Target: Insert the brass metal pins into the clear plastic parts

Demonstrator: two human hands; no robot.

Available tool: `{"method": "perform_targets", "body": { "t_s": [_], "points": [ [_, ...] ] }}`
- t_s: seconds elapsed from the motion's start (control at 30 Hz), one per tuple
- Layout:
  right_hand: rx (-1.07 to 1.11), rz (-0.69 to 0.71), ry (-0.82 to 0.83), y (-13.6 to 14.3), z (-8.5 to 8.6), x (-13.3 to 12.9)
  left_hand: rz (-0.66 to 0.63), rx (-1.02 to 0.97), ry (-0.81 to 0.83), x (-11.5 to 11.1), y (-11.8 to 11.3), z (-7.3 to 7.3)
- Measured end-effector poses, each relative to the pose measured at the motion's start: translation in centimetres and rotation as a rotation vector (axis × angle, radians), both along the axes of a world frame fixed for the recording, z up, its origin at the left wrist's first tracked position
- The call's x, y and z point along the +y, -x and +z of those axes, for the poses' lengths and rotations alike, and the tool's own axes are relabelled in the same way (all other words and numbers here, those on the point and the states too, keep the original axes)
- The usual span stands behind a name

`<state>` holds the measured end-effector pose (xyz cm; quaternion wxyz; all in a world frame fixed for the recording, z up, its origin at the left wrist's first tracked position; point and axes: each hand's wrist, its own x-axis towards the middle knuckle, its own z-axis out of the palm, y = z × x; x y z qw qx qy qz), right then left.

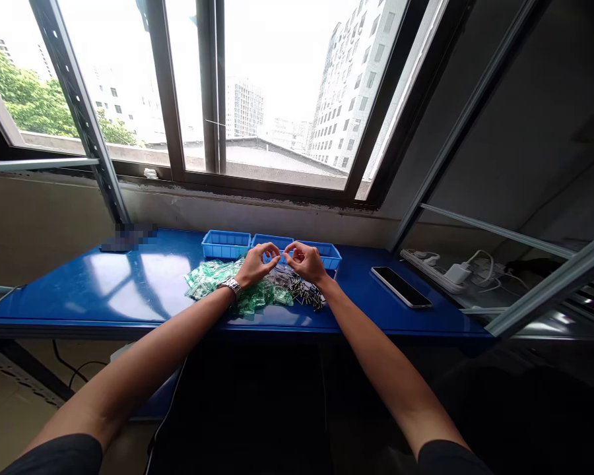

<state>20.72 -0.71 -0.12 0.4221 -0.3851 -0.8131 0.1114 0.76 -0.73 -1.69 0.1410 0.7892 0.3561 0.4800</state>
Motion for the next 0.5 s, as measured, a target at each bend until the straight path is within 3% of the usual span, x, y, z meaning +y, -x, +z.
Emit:
{"method": "perform_targets", "body": {
  "t_s": [0.2, 0.5],
  "points": [
    [0.026, 0.007, 0.02, 0.36, 0.04, -0.28, -0.046, 0.026, -0.01, -0.08, -0.04, -0.1],
    [0.03, 0.056, 0.052, -0.23, -0.16, 0.17, -0.005, -0.064, -0.039, -0.3, 0.07, 0.29]
  ]
}}
